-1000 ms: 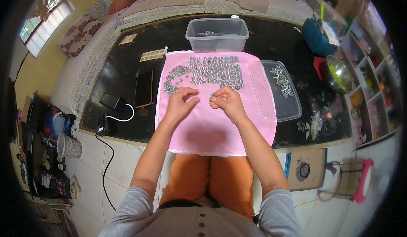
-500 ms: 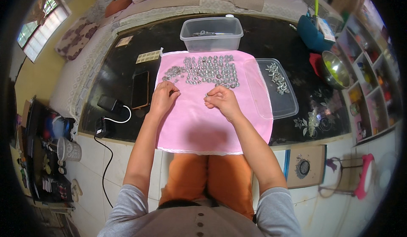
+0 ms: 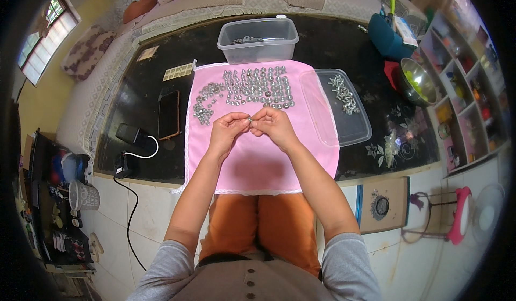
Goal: The person assembles small keychains by hand, attaching metal ring components to small silver decorative pieces on a pink cloth workspace and then placing the finished items into a plastic container.
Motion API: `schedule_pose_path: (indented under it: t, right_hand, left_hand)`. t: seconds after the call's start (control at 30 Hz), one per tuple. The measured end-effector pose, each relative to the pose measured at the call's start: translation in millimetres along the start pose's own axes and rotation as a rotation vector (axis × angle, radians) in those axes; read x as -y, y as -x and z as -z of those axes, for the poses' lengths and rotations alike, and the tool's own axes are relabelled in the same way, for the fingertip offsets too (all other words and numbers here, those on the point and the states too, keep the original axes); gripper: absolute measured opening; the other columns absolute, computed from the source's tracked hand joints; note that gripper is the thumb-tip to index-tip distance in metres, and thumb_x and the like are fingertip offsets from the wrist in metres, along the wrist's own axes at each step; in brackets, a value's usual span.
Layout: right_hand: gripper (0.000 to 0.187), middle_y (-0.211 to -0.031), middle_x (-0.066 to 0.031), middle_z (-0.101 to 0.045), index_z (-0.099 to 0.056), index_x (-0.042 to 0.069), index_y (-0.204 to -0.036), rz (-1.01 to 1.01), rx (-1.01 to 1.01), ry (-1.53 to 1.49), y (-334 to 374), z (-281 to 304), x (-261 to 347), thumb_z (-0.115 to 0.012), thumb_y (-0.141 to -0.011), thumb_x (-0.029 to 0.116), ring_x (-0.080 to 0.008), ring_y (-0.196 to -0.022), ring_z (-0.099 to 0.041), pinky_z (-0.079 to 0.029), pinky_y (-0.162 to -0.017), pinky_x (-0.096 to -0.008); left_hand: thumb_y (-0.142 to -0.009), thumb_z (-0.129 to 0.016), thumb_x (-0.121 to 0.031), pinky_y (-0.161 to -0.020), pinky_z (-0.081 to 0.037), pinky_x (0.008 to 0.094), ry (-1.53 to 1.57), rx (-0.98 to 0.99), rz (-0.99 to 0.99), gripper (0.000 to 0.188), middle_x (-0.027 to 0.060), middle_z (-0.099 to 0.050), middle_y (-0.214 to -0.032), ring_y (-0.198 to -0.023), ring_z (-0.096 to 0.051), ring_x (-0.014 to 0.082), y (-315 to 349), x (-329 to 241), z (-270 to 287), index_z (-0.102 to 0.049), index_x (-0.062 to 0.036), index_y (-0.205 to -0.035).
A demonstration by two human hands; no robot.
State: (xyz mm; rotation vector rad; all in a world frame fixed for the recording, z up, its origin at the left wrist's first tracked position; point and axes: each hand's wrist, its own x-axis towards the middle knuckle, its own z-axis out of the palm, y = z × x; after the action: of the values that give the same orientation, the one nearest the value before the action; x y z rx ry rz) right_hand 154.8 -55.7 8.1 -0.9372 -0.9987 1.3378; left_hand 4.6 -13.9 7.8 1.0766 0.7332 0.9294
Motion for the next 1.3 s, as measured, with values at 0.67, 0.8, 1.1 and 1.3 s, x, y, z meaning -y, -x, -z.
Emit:
schedule_pose_path:
  t: [0.67, 0.8, 1.1, 1.3]
  right_hand:
    - [0.008, -0.072, -0.0098, -0.058, -0.051, -0.001, -0.081, -0.030, -0.027, 0.025, -1.2, -1.1, 2.6, -0.055, -0.078, 0.006, -0.0132, -0.060, -0.055, -0.046, -0.054, -0.0220]
    - [0.007, -0.071, -0.0094, -0.057, -0.052, -0.001, -0.080, -0.019, -0.029, 0.015, -1.2, -1.7, 1.9, -0.055, -0.079, 0.006, -0.0128, -0.061, -0.055, -0.046, -0.054, -0.0218]
    - [0.006, -0.073, -0.0089, -0.058, -0.052, -0.001, -0.081, -0.016, -0.025, 0.005, -1.3, -0.8, 0.9, -0.055, -0.078, 0.003, -0.0122, -0.063, -0.056, -0.046, -0.056, -0.0219]
    - [0.006, -0.073, -0.0091, -0.058, -0.052, -0.001, -0.081, -0.016, -0.017, 0.010, -0.6, -0.1, 0.2, -0.055, -0.077, 0.002, -0.0119, -0.064, -0.056, -0.046, -0.057, -0.0218]
  left_hand:
    - [-0.075, -0.057, 0.003, -0.068, -0.049, 0.0229, 0.014, 0.053, -0.108, 0.015, 0.0106, -0.060, -0.081, -0.073, -0.058, 0.0132, -1.2, 4.1, 1.1, -0.057, 0.0057, -0.089]
    - [-0.074, -0.057, 0.004, -0.069, -0.049, 0.0232, 0.011, 0.063, -0.131, 0.015, 0.0106, -0.060, -0.081, -0.074, -0.058, 0.0137, -0.5, 2.8, 0.2, -0.057, 0.0061, -0.089]
    - [-0.074, -0.056, 0.005, -0.070, -0.048, 0.0225, 0.015, 0.080, -0.195, 0.013, 0.0095, -0.060, -0.083, -0.076, -0.057, 0.0128, -2.1, 5.6, 1.7, -0.058, 0.0052, -0.087]
    - [-0.074, -0.057, 0.006, -0.070, -0.049, 0.0223, 0.011, 0.056, -0.142, 0.014, 0.0105, -0.059, -0.082, -0.076, -0.058, 0.0137, -1.0, 2.2, -0.6, -0.056, 0.0053, -0.088]
